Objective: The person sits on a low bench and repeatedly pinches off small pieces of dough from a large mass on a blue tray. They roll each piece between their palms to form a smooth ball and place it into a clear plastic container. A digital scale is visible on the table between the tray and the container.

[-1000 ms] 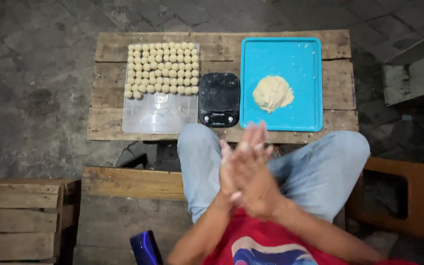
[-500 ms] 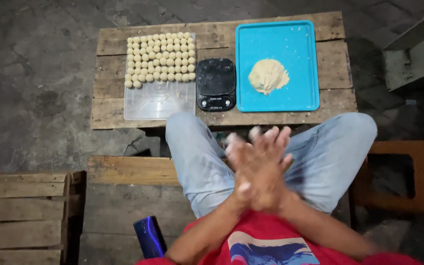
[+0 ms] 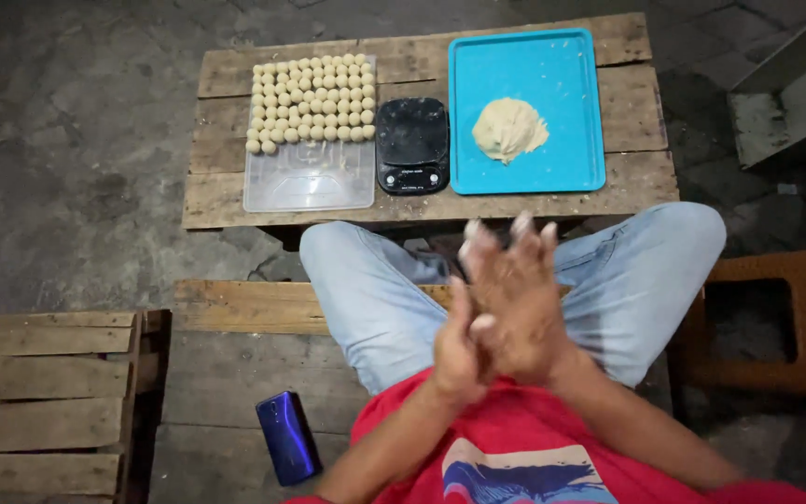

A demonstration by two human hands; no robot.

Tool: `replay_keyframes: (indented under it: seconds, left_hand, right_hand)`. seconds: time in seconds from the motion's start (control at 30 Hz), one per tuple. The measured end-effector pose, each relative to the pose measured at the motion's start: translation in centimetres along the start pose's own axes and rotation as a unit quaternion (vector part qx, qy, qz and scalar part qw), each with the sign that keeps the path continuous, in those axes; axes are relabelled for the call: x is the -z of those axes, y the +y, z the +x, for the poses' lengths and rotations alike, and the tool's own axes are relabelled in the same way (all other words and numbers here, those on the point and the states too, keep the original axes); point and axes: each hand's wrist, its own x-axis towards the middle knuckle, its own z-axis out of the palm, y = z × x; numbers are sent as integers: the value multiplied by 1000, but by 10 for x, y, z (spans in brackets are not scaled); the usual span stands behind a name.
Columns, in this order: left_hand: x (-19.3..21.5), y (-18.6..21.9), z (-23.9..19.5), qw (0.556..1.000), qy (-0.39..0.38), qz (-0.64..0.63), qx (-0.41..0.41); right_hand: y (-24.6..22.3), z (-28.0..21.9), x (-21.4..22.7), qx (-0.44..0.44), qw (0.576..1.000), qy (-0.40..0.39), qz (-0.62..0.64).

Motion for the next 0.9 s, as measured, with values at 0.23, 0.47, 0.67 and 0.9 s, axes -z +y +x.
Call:
replay_keyframes:
  seconds: [0.23, 0.47, 0.67, 0.9]
  left_hand:
    - [51, -35, -34, 975, 176, -25, 130]
    - [39, 9, 11, 997, 41, -55, -33]
    - [50, 4, 20, 990, 121, -77, -5]
    - [55, -26, 29, 970, 210, -120, 24]
  right_hand:
    - [-3, 16, -23, 114, 993, -25, 5]
    - [-19, 4, -31, 118, 980, -95, 128]
    - [41, 47, -40, 73, 996, -55, -16]
    - [32, 9, -62, 39, 992, -105, 66]
